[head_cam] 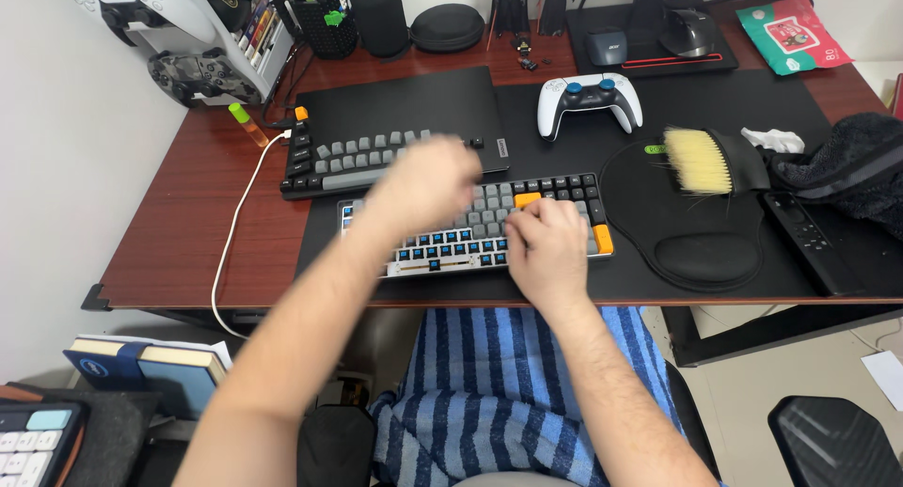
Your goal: The person removes keycaps from a mechanical keyboard and places them on a black mat. They then pick up keycaps from the mat and install them onto the keyboard one by one. The process continues with repeated removal and installation of keycaps across the keyboard.
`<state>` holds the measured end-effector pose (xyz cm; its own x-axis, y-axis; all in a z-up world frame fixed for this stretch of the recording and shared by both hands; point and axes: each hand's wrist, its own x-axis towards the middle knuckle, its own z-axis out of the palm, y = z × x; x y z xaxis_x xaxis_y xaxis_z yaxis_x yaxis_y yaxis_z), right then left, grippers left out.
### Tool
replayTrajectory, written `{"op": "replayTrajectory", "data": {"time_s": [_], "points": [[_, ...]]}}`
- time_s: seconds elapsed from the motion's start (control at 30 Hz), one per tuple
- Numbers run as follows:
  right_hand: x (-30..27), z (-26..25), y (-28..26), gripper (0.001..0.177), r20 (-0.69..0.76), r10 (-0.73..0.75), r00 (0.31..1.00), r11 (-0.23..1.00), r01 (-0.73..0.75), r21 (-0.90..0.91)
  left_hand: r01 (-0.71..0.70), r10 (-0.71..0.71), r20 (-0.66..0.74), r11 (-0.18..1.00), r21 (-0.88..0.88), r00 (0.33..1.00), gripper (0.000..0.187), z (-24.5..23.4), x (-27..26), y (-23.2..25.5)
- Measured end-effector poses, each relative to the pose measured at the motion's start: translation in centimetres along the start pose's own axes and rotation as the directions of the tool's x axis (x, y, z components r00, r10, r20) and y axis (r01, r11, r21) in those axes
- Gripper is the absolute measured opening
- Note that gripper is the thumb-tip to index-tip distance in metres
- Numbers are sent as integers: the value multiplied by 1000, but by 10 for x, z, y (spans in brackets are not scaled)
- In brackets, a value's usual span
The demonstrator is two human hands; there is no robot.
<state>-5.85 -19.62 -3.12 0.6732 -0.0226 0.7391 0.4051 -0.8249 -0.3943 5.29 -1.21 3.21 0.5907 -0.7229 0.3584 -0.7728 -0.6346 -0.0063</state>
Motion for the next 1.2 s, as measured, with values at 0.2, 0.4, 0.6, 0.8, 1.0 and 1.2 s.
{"op": "replayTrajectory", "data": {"time_s": [0.2, 0.4, 0.6, 0.8, 1.0, 1.2], "points": [[-6, 7, -13, 5, -24, -54, 998, 998, 53, -42, 79, -85, -51, 991, -108, 995, 19, 2, -43, 61], [-7, 10, -16, 7, -58, -71, 996, 996, 69, -49, -7, 8, -7, 992, 126, 1000, 11, 6, -36, 69], [-10, 10, -15, 7, -51, -64, 997, 997, 62, -36, -91, 70, 105, 973, 211, 992, 11, 16, -38, 67], [-10, 10, -16, 3, -21, -65, 998, 996, 64, -61, -145, 117, 161, 974, 175, 980, 16, 21, -29, 54], [-11, 13, -15, 2, -28, -83, 996, 994, 81, -80, -88, 59, 263, 991, 99, 963, 16, 21, -23, 50], [-11, 15, -13, 3, 2, -65, 998, 995, 65, -77, -47, 20, 280, 995, 92, 960, 17, 18, -22, 51]]}}
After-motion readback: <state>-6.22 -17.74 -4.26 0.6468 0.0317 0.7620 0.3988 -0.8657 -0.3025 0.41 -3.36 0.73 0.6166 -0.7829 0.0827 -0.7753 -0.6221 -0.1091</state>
